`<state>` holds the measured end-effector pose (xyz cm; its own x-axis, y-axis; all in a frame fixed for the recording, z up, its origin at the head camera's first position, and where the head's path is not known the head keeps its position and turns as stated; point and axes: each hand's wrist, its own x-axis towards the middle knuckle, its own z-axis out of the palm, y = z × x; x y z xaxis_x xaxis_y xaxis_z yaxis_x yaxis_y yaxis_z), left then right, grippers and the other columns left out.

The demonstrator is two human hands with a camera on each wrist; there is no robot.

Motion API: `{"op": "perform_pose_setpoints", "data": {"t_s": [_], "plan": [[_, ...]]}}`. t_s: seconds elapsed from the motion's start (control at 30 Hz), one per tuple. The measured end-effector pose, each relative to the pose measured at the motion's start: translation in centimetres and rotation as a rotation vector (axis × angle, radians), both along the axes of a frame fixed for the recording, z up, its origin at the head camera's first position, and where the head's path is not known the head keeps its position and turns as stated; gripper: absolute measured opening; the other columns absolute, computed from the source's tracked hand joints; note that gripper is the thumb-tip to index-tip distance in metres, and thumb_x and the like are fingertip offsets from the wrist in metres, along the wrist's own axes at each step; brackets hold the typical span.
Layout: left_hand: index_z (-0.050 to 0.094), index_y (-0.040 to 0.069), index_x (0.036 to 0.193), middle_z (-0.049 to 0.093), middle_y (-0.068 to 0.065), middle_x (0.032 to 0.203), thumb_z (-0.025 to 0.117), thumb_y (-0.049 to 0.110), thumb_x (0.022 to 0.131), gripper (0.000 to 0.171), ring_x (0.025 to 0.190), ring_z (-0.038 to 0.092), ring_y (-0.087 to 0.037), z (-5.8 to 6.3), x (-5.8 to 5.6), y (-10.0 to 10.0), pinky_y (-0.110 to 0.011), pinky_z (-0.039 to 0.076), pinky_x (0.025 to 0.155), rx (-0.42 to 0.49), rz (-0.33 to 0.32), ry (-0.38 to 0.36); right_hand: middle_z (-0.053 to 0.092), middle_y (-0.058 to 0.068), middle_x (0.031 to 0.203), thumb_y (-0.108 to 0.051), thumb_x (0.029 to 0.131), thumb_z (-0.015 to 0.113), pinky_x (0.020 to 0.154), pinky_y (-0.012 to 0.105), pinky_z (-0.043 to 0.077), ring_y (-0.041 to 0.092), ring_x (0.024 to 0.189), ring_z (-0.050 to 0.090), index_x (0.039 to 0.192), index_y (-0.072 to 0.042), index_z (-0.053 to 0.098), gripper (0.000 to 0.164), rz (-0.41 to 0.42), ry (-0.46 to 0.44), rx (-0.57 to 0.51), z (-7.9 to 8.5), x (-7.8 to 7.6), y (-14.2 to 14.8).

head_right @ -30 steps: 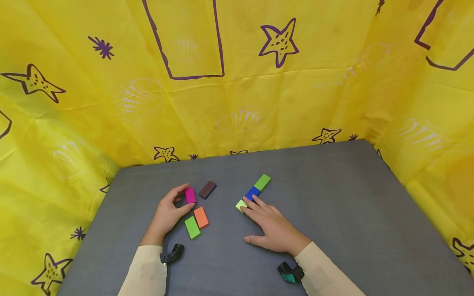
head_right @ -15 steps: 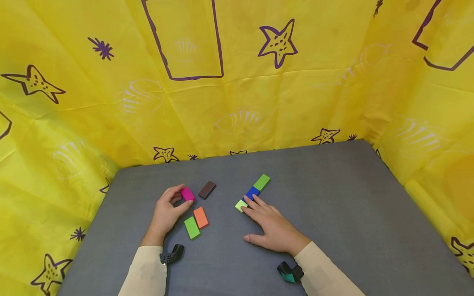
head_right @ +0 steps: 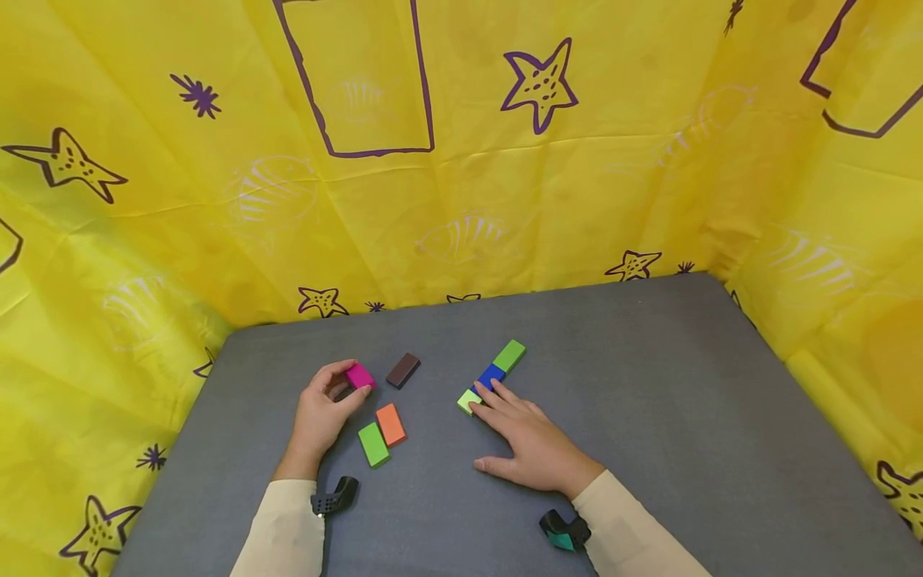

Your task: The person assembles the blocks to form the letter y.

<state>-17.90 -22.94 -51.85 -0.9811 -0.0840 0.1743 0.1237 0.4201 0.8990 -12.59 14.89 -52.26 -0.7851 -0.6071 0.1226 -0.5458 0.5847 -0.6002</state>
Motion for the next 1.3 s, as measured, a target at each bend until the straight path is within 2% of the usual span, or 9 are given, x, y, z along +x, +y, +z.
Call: {"op": "perform_pose_setpoints", "data": {"t_s": [0.33, 0.37, 0.53, 0.6, 0.77, 1.0, 1.3], "plan": [[0.059, -0.008, 0.150, 0.056, -0.021, 0.142, 0.088, 0.003, 0.093, 0.064, 0.136, 0.058, -0.036, 0.4, 0.0, 0.3, -0.035, 0.046, 0.112, 0.112, 0.004, 0.001, 0.019, -0.002, 0.180, -0.051, 0.101, 0.077, 0.121, 0.069, 0.026, 0.027, 0.165, 0.008, 0.169, -0.017, 0.043, 0.084, 0.002, -0.001, -0.005, 0.0, 0.0, 0.0], [0.059, -0.009, 0.149, 0.055, -0.022, 0.142, 0.088, 0.002, 0.093, 0.063, 0.137, 0.058, -0.037, 0.9, 0.2, 0.6, -0.037, 0.045, 0.112, 0.111, 0.011, -0.010, 0.019, -0.001, 0.180, -0.051, 0.101, 0.077, 0.121, 0.069, 0.025, 0.027, 0.165, 0.008, 0.169, -0.016, 0.043, 0.084, 0.002, -0.001, -0.006, 0.0, 0.0, 0.0], [0.065, -0.007, 0.142, 0.059, -0.023, 0.143, 0.089, 0.003, 0.092, 0.056, 0.134, 0.061, -0.037, 1.0, 0.3, 0.8, -0.039, 0.047, 0.111, 0.116, 0.017, -0.026, 0.020, 0.000, 0.179, -0.051, 0.101, 0.077, 0.121, 0.070, 0.026, 0.028, 0.165, 0.008, 0.169, -0.016, 0.043, 0.084, 0.003, 0.000, -0.012, 0.0, 0.0, 0.0], [0.067, -0.004, 0.140, 0.062, -0.020, 0.140, 0.091, 0.007, 0.091, 0.055, 0.132, 0.063, -0.036, 0.5, 0.2, 0.6, -0.035, 0.048, 0.109, 0.106, 0.016, -0.023, 0.020, -0.001, 0.179, -0.051, 0.101, 0.077, 0.120, 0.070, 0.026, 0.028, 0.165, 0.008, 0.169, -0.016, 0.043, 0.084, 0.002, 0.000, -0.010, 0.0, 0.0, 0.1], [0.066, -0.001, 0.142, 0.065, -0.019, 0.140, 0.090, 0.009, 0.092, 0.056, 0.128, 0.064, -0.034, 0.5, 0.3, 0.6, -0.031, 0.050, 0.106, 0.109, 0.015, -0.033, 0.020, -0.001, 0.180, -0.051, 0.101, 0.077, 0.121, 0.070, 0.025, 0.028, 0.165, 0.009, 0.169, -0.016, 0.043, 0.084, 0.002, -0.002, -0.012, 0.0, 0.0, 0.1], [0.061, -0.004, 0.148, 0.062, -0.019, 0.142, 0.087, 0.002, 0.093, 0.061, 0.128, 0.062, -0.033, 0.8, 0.1, 1.1, -0.036, 0.049, 0.109, 0.178, -0.029, 0.026, 0.022, 0.001, 0.179, -0.050, 0.100, 0.078, 0.120, 0.070, 0.026, 0.029, 0.165, 0.010, 0.169, -0.015, 0.044, 0.084, 0.005, 0.009, -0.024, -0.1, 0.0, 0.0], [0.059, -0.010, 0.147, 0.059, -0.020, 0.139, 0.085, -0.010, 0.090, 0.064, 0.129, 0.062, -0.033, 1.7, 0.1, 2.5, -0.035, 0.048, 0.110, 0.227, -0.091, 0.105, 0.026, 0.004, 0.178, -0.048, 0.101, 0.077, 0.118, 0.073, 0.028, 0.033, 0.165, 0.013, 0.168, -0.015, 0.045, 0.081, 0.001, 0.036, -0.031, -0.2, 0.0, 0.0]]}}
